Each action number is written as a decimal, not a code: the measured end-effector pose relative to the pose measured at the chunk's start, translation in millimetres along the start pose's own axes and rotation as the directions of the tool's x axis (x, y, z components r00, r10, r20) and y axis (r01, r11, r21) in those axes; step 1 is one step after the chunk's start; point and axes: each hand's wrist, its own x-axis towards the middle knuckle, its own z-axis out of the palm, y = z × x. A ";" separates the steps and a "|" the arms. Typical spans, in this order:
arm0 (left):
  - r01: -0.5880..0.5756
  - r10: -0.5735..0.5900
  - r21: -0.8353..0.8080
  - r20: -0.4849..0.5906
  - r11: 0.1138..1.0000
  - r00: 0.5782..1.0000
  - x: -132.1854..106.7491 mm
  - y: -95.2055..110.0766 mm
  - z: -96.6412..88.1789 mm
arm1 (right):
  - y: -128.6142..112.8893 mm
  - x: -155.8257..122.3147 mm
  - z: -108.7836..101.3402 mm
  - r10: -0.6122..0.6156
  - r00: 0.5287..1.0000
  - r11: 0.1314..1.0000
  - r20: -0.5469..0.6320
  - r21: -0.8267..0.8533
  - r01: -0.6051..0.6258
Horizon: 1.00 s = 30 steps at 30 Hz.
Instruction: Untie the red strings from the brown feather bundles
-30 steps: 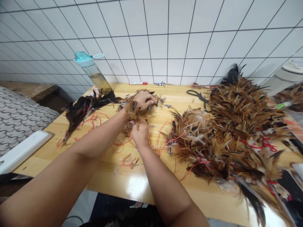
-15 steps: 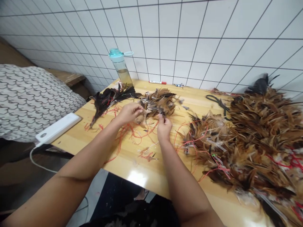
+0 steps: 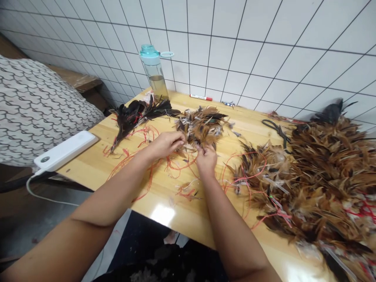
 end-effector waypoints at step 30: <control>-0.034 0.100 0.188 -0.355 0.982 0.929 -0.1 25.3 -4.0 | -0.2 6.0 -5.0 0.066 0.932 0.967 0.356 0.209 -0.149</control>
